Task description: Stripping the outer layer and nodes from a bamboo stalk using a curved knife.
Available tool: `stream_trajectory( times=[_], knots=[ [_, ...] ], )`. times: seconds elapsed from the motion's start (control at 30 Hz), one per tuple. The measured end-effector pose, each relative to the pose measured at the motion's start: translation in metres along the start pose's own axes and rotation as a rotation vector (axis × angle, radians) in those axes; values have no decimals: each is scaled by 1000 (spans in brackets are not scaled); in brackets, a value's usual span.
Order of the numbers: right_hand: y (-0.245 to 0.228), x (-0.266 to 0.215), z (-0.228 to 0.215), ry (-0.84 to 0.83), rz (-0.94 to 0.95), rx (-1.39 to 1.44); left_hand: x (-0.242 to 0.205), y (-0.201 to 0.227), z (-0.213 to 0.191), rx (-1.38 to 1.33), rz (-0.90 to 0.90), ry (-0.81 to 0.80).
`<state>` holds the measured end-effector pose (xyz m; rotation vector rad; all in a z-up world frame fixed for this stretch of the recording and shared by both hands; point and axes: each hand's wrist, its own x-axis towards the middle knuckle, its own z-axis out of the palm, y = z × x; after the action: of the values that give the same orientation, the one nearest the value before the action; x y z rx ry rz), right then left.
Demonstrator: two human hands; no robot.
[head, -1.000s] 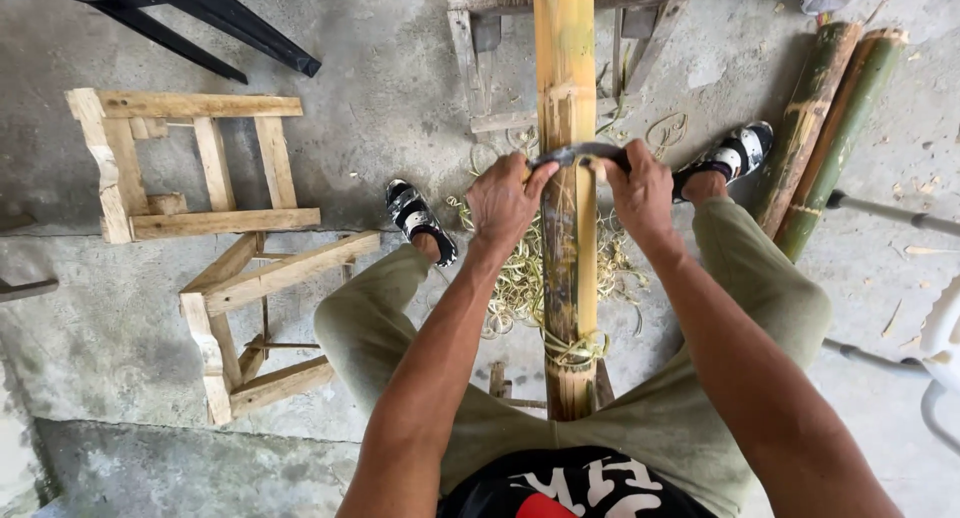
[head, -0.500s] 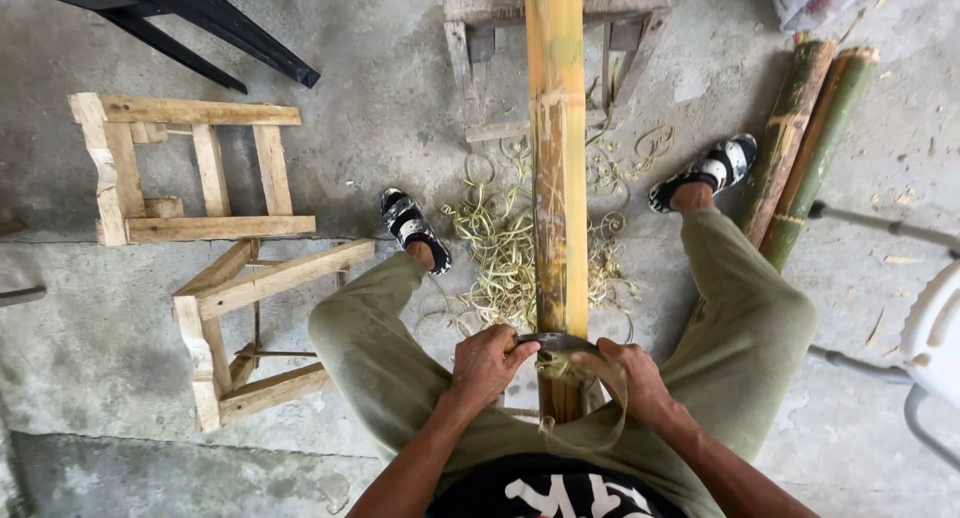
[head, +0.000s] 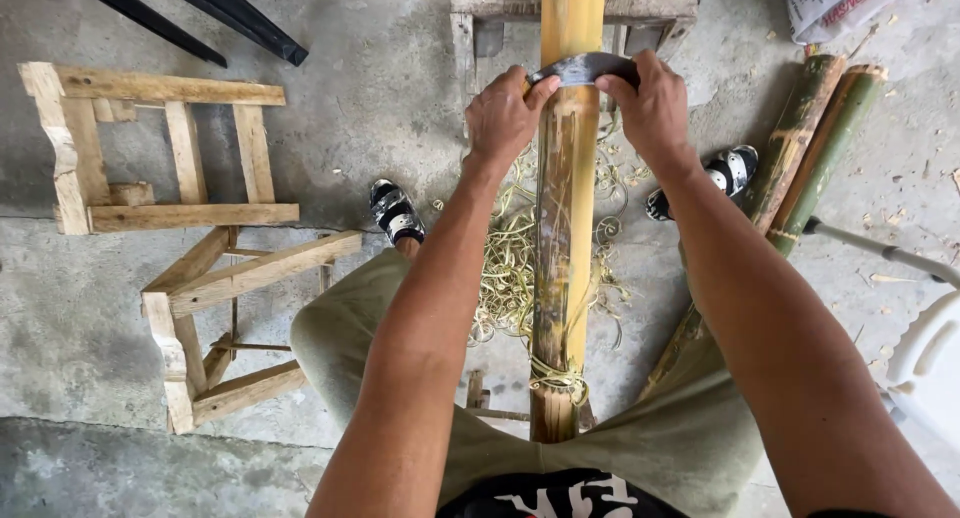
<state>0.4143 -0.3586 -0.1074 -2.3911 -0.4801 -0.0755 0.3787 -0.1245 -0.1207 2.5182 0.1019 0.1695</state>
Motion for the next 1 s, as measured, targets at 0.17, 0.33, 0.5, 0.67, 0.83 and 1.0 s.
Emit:
stream_trajectory(
  times=[0.17,0.33,0.5,0.67,0.83,1.0],
  knots=[
    [-4,-16,-2,18,33,-34,-13,7,-2,58,-53,-33],
    [-20,-63,-1,-24,104,-31,-67,13,-11,46,-40,-33],
    [-34,-155,7,-4,173,-6,-148,10,-9,126,13,-46],
    [-76,-254,-1,16,178,-20,-244,26,-36,45,40,-99],
    [-112,-377,-9,-165,362,-15,-354,32,-78,-64,58,-248],
    [-121,-334,-34,-503,402,27,-334,25,-90,-125,53,-282]
  ],
)
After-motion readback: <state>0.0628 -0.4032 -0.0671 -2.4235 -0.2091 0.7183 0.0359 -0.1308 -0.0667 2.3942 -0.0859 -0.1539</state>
